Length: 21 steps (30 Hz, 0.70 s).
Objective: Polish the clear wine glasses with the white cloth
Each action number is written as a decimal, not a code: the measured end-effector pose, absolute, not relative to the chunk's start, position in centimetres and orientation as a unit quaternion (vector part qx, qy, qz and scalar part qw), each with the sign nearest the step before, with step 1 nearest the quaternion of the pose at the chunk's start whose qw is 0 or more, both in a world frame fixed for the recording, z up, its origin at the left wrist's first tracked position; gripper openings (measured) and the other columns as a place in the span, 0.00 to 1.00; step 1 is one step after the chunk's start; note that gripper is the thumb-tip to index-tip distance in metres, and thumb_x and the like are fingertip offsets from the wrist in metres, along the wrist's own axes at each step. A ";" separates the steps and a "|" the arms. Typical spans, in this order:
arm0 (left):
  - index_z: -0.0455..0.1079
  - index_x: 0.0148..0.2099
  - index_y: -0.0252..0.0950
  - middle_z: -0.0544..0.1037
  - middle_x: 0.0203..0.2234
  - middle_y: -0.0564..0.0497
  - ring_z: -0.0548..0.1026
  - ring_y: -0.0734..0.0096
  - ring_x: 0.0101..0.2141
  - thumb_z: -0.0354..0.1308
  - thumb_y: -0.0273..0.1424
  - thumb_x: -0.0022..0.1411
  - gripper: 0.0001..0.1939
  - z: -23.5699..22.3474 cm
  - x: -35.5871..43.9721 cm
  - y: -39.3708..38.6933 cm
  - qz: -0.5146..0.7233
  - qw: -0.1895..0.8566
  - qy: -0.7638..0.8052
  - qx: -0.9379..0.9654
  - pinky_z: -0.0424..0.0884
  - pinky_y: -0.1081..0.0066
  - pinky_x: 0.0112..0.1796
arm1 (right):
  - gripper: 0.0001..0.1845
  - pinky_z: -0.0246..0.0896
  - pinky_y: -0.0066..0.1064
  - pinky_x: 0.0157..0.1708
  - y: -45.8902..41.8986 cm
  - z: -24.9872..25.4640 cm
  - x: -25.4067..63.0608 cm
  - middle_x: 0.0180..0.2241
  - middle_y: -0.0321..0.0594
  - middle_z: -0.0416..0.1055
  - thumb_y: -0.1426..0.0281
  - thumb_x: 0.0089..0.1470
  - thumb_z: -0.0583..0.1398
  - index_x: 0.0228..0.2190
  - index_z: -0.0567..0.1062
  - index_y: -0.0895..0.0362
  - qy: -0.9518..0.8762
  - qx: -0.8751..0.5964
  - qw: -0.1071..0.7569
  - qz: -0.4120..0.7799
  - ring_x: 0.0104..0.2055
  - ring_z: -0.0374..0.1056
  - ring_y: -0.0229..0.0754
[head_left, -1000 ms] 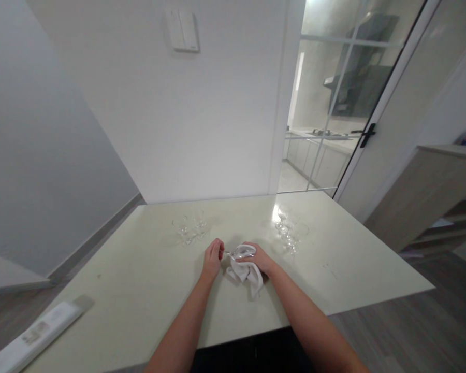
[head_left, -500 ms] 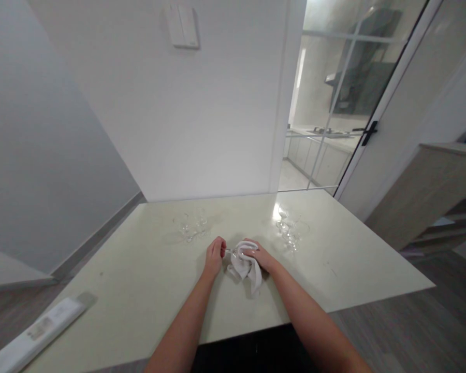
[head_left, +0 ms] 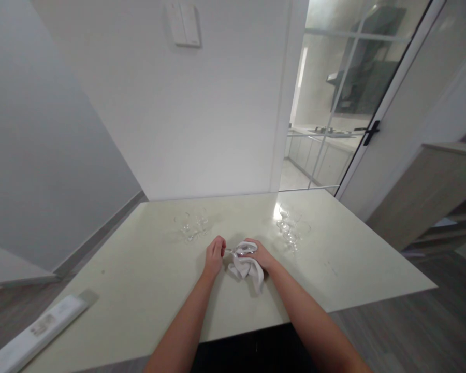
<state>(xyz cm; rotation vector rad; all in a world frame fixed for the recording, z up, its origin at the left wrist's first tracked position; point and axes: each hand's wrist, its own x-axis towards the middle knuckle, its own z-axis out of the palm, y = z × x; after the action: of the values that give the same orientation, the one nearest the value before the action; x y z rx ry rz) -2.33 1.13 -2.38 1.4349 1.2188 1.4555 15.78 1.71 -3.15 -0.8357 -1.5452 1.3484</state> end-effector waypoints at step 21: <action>0.62 0.22 0.37 0.60 0.12 0.56 0.57 0.76 0.15 0.47 0.46 0.59 0.20 -2.5 -2.2 1.9 0.581 0.401 0.508 0.493 0.52 0.74 0.17 | 0.19 0.62 0.31 0.36 1.7 -3.3 15.7 0.30 0.37 0.74 0.62 0.40 0.67 0.36 0.76 0.58 -0.633 -0.321 0.436 0.553 0.32 0.67 0.40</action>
<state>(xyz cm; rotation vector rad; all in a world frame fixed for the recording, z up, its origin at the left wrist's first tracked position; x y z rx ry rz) -2.15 1.87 -2.53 1.2456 1.2840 1.4699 15.67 1.74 -3.35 -0.7987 -1.5745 1.3768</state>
